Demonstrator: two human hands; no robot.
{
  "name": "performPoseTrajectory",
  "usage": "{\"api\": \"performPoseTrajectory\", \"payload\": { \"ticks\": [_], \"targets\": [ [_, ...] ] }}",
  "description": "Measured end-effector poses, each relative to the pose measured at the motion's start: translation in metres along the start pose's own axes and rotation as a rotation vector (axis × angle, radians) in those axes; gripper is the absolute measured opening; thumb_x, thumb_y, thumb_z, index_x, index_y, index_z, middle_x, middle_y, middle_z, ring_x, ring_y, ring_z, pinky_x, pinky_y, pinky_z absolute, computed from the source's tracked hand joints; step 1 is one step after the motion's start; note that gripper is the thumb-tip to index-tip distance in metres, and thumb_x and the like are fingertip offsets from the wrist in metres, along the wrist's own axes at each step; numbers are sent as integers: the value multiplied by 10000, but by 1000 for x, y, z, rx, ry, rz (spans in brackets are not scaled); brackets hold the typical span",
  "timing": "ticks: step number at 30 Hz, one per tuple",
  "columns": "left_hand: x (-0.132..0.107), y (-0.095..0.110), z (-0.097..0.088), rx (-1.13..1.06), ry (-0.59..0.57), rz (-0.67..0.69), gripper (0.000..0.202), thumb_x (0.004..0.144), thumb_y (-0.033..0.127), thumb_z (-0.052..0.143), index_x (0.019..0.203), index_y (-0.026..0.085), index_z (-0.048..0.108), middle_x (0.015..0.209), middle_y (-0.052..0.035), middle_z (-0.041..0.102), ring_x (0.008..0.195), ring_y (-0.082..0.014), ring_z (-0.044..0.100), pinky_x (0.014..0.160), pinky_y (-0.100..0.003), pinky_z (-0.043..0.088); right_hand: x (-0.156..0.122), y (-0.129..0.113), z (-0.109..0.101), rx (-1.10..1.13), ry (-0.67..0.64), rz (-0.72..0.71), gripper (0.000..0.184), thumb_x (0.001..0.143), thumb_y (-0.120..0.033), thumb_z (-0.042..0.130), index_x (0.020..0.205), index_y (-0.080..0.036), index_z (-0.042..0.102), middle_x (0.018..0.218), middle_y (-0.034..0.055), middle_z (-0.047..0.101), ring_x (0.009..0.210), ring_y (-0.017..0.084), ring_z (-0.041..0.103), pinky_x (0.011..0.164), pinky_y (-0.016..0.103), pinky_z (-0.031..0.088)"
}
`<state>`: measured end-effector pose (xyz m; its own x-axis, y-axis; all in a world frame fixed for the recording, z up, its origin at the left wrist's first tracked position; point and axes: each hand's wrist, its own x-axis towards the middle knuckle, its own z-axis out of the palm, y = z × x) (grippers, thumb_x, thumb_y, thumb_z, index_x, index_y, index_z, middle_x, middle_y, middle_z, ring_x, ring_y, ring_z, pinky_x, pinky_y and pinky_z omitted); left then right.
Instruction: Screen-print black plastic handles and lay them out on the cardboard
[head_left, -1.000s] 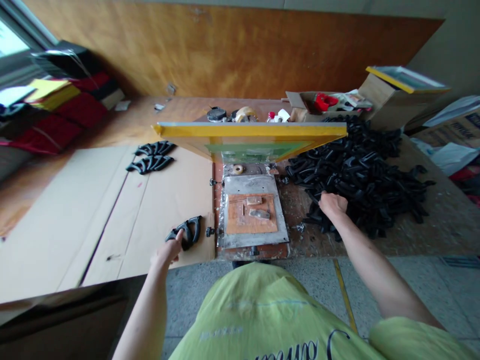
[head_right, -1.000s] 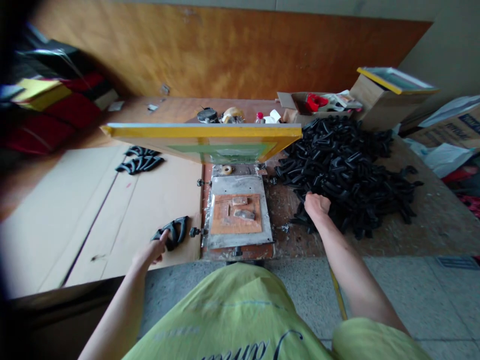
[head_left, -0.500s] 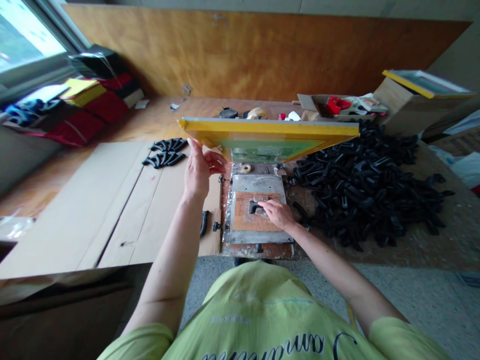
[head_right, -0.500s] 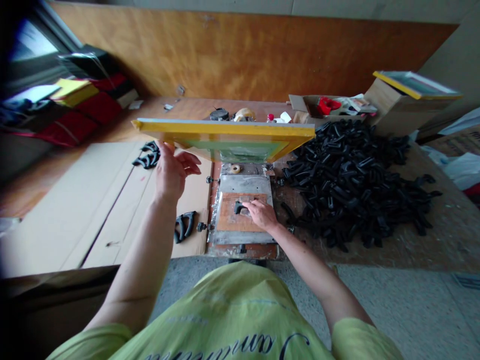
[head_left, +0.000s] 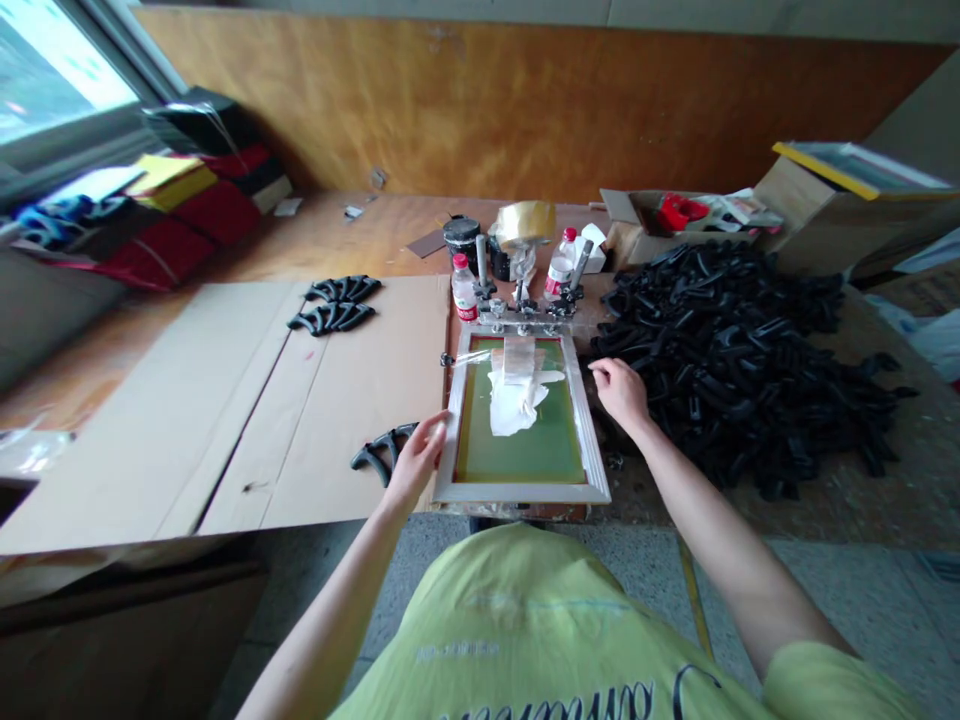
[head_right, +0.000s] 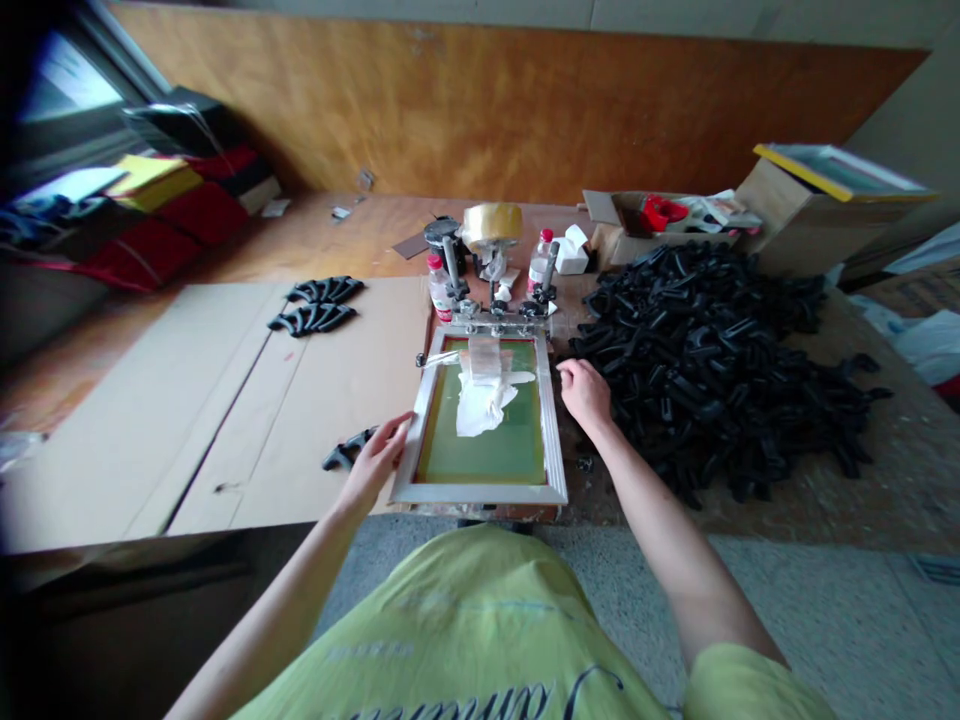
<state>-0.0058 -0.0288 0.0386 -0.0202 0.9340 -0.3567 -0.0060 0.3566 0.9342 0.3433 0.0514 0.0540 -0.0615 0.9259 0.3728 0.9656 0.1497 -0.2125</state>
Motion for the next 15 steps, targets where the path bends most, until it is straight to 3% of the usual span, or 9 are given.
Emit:
{"api": "performPoseTrajectory", "payload": {
  "ticks": [2,4,7,10,15],
  "targets": [
    [8,-22,2,-3,-26,-27,849,713,576,724,1418,168,484,667,22,606,591,-150,597,536,-232,452,22,-19,0,126,-30,-8,417,857,-192,630,1274,-181,612,1211,131,635,1058,239,631,916,361,515],
    [17,-39,5,15,-24,-43,886,711,527,732,1463,170,430,665,31,604,580,-147,597,540,-236,459,39,-48,5,169,-93,-144,551,814,-225,707,1337,-174,543,1308,154,562,1191,284,553,990,410,475],
    [24,-52,5,78,15,-38,797,725,475,726,1427,185,486,647,40,595,559,-133,580,520,-218,435,47,-83,18,85,-282,-243,337,827,-219,698,1152,-167,623,1130,135,650,1085,283,591,900,390,499],
    [25,-56,3,104,34,-32,728,731,450,725,1384,192,535,665,28,618,585,-142,594,529,-221,441,30,-98,25,-3,-445,-280,131,889,-198,591,997,-164,656,986,122,694,947,262,629,801,358,500],
    [24,-58,3,89,63,-48,669,735,441,725,1342,202,575,701,11,653,596,-152,605,540,-231,455,-18,-98,13,-55,-548,-540,275,912,-68,416,994,-133,670,968,131,694,913,237,633,738,327,472]
  ]
}}
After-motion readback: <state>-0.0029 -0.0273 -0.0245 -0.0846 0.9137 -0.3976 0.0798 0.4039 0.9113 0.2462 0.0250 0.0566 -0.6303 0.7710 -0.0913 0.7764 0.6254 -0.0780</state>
